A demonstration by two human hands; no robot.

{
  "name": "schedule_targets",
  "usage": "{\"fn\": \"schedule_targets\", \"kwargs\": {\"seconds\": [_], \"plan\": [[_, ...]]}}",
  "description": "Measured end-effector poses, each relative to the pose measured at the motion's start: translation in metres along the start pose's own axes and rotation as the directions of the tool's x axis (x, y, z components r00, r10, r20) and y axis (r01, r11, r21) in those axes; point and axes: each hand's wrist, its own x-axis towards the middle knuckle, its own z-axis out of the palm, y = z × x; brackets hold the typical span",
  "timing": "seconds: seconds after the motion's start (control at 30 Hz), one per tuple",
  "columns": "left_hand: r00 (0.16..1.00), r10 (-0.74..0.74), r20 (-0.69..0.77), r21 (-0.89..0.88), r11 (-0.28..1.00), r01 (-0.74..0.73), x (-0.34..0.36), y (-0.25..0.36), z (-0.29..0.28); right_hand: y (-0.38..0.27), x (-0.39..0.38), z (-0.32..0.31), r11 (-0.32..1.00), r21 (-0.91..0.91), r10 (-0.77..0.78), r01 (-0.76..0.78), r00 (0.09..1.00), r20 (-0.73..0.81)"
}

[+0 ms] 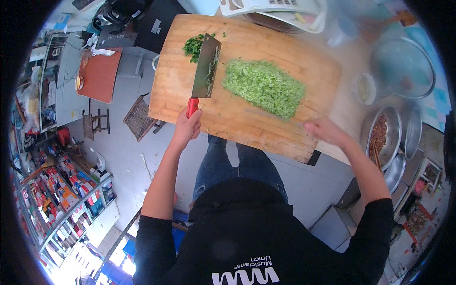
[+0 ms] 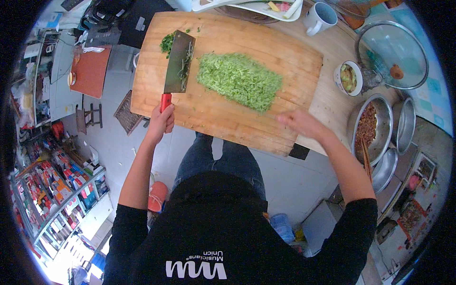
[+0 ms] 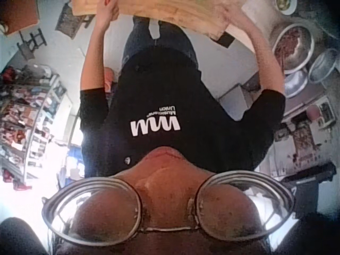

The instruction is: The person uses two large knives to repeatedly chop a pile of green vegetables on a wooden cutting board. The chopped vegetables accumulate in a finer pile as the person continues chopping.

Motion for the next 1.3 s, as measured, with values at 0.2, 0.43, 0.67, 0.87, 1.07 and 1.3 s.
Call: {"fn": "schedule_targets", "kwargs": {"seconds": [0.2,0.43,0.67,0.87,1.07,1.3], "plan": [[0.999,-0.022,-0.041,-0.004,1.000,0.022,-0.002,-0.001,0.005,-0.019,-0.006,-0.013,0.992,-0.074,-0.113,0.103,0.984,-0.136],[0.998,0.018,-0.058,0.039,0.999,-0.016,-0.002,-0.001,0.010,-0.091,-0.012,0.099,0.674,0.739,0.340,0.003,0.887,-0.314],[0.998,0.012,0.059,-0.006,1.000,-0.011,0.006,-0.006,-0.009,-0.151,0.061,0.161,0.468,0.875,0.316,0.120,0.902,-0.293],[0.969,0.237,0.065,0.250,0.936,-0.246,0.029,-0.024,-0.011,-0.173,0.060,0.167,0.505,0.844,0.486,0.181,0.748,-0.451],[0.928,0.353,0.121,0.412,0.833,-0.370,0.028,-0.027,-0.002,-0.208,0.100,0.177,0.561,0.725,0.513,0.400,0.519,-0.684],[0.915,0.334,0.225,0.379,0.835,-0.398,0.024,-0.026,0.002,-0.207,0.129,0.171,0.618,0.716,0.547,0.325,0.477,-0.688]]}}
